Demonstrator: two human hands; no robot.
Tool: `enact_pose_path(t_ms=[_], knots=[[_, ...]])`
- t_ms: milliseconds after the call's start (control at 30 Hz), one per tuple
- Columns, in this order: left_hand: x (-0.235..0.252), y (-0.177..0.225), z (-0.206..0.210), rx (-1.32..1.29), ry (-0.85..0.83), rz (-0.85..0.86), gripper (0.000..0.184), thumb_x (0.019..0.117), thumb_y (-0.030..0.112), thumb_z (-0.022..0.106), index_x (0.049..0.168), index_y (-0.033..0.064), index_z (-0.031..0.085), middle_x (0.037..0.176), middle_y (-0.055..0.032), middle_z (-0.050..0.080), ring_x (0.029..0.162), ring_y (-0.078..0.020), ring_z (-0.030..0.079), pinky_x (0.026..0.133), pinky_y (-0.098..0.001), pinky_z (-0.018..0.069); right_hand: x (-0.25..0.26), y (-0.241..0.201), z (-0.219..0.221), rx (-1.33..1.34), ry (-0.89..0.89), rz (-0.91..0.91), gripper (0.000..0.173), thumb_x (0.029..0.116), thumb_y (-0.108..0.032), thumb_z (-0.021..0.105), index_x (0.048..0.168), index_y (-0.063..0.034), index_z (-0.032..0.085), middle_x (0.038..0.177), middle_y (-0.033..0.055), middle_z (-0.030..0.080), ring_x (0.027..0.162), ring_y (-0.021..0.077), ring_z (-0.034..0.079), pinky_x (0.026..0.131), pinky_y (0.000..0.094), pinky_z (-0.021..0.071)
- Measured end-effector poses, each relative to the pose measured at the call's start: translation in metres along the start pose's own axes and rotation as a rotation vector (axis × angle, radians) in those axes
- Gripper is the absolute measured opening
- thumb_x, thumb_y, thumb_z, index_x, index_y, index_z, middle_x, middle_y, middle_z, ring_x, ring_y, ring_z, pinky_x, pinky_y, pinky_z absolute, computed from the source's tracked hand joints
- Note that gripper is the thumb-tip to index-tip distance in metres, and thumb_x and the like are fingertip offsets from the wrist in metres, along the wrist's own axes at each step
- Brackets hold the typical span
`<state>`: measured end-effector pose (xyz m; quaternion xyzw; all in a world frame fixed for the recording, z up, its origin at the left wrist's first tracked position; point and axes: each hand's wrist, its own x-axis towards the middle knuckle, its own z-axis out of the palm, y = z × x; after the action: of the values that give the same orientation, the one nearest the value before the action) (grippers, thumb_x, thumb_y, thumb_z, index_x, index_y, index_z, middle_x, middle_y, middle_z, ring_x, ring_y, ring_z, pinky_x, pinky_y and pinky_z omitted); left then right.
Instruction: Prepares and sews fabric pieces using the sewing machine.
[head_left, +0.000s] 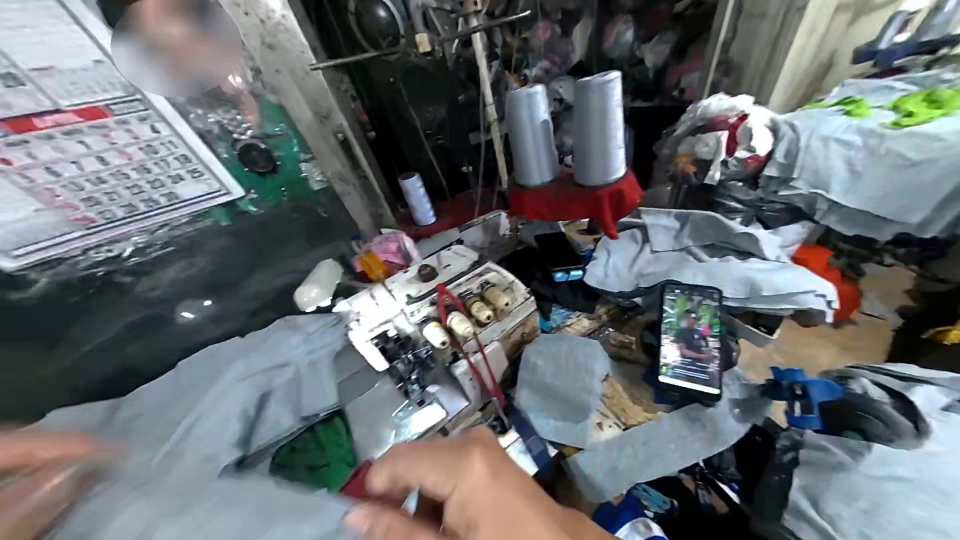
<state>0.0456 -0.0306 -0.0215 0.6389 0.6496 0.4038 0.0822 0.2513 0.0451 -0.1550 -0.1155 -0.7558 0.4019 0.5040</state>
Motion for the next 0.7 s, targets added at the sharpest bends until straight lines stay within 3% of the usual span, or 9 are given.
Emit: enact_pose_path(t_ms=[33, 67, 100, 133, 200, 333, 500, 600, 700], knots=[[0.013, -0.02, -0.001, 0.142, -0.078, 0.089, 0.02, 0.0951, 0.001, 0.056, 0.102, -0.0164, 0.065, 0.096, -0.0182, 0.067, 0.088, -0.0149, 0.064, 0.086, -0.033, 0.0535, -0.005, 0.014, 0.003, -0.003, 0.024, 0.118, 0.017, 0.1007, -0.016, 0.064, 0.098, -0.003, 0.074, 0.08, 0.0043, 0.07, 0.066, 0.0097, 0.064, 0.06, 0.0288, 0.0557], [0.025, -0.047, 0.004, 0.26, -0.153, 0.151, 0.022, 0.096, 0.01, 0.059, 0.104, -0.0066, 0.07, 0.098, -0.0146, 0.071, 0.09, -0.0169, 0.067, 0.084, -0.0395, 0.0562, -0.013, 0.031, 0.007, -0.016, 0.05, 0.244, 0.017, 0.0998, -0.02, 0.065, 0.097, -0.0069, 0.075, 0.082, 0.0009, 0.071, 0.069, 0.0078, 0.066, 0.064, 0.0282, 0.0578], [0.033, -0.073, 0.015, 0.339, -0.218, 0.185, 0.018, 0.0977, 0.022, 0.061, 0.103, 0.0087, 0.073, 0.094, -0.0038, 0.072, 0.085, -0.0138, 0.069, 0.076, -0.0407, 0.0592, -0.023, 0.046, 0.01, -0.033, 0.084, 0.345, 0.017, 0.0983, -0.024, 0.066, 0.094, -0.0097, 0.075, 0.08, -0.0018, 0.071, 0.07, 0.0063, 0.066, 0.065, 0.0273, 0.0579], [0.038, -0.093, 0.027, 0.347, -0.285, 0.181, 0.015, 0.098, 0.031, 0.061, 0.099, 0.0209, 0.072, 0.088, 0.0057, 0.07, 0.077, -0.009, 0.068, 0.068, -0.0373, 0.0594, -0.034, 0.058, 0.011, -0.05, 0.112, 0.416, 0.018, 0.0971, -0.028, 0.068, 0.092, -0.0118, 0.075, 0.08, -0.0036, 0.071, 0.07, 0.0055, 0.067, 0.065, 0.0268, 0.0589], [0.039, -0.105, 0.043, 0.227, -0.376, 0.111, 0.016, 0.0961, 0.045, 0.065, 0.096, 0.0298, 0.071, 0.081, 0.0125, 0.068, 0.069, -0.0049, 0.064, 0.06, -0.0297, 0.0566, -0.046, 0.073, 0.005, -0.054, 0.15, 0.497, 0.019, 0.095, -0.031, 0.071, 0.091, -0.0135, 0.075, 0.079, -0.0046, 0.071, 0.069, 0.0062, 0.068, 0.063, 0.0278, 0.06], [0.052, -0.1, 0.065, 0.121, -0.357, 0.112, 0.017, 0.0888, 0.042, 0.076, 0.089, 0.0264, 0.069, 0.073, 0.0105, 0.065, 0.061, -0.0057, 0.06, 0.053, -0.0262, 0.052, -0.04, 0.094, -0.003, 0.008, 0.269, 0.516, 0.022, 0.092, -0.033, 0.075, 0.082, -0.0136, 0.072, 0.068, -0.0026, 0.068, 0.058, 0.0099, 0.064, 0.053, 0.0276, 0.0546], [0.074, -0.113, 0.077, 0.182, -0.427, 0.062, 0.017, 0.0889, 0.035, 0.075, 0.081, 0.0244, 0.065, 0.067, 0.0089, 0.061, 0.057, -0.0065, 0.057, 0.05, -0.0275, 0.0489, -0.031, 0.114, 0.013, 0.066, 0.425, 0.472, 0.022, 0.0871, -0.027, 0.079, 0.08, -0.0123, 0.065, 0.065, -0.0015, 0.062, 0.053, 0.0103, 0.058, 0.047, 0.026, 0.0495], [0.09, -0.138, 0.096, 0.433, -0.47, -0.018, 0.024, 0.0975, 0.04, 0.066, 0.088, 0.018, 0.067, 0.069, 0.0015, 0.062, 0.062, -0.0147, 0.061, 0.058, -0.0412, 0.0529, -0.024, 0.123, 0.027, 0.067, 0.546, 0.437, 0.021, 0.085, -0.023, 0.079, 0.079, -0.0122, 0.061, 0.063, -0.0032, 0.055, 0.052, 0.0078, 0.051, 0.046, 0.0238, 0.0433], [0.1, -0.149, 0.124, 0.665, -0.244, 0.134, 0.022, 0.0967, 0.034, 0.063, 0.093, 0.0141, 0.071, 0.074, -0.0051, 0.067, 0.07, -0.026, 0.068, 0.061, -0.0539, 0.0553, -0.015, 0.125, 0.04, 0.007, 0.654, 0.391, 0.021, 0.0855, -0.02, 0.075, 0.074, -0.0141, 0.058, 0.06, -0.0054, 0.05, 0.05, 0.0047, 0.048, 0.044, 0.0213, 0.0395]])
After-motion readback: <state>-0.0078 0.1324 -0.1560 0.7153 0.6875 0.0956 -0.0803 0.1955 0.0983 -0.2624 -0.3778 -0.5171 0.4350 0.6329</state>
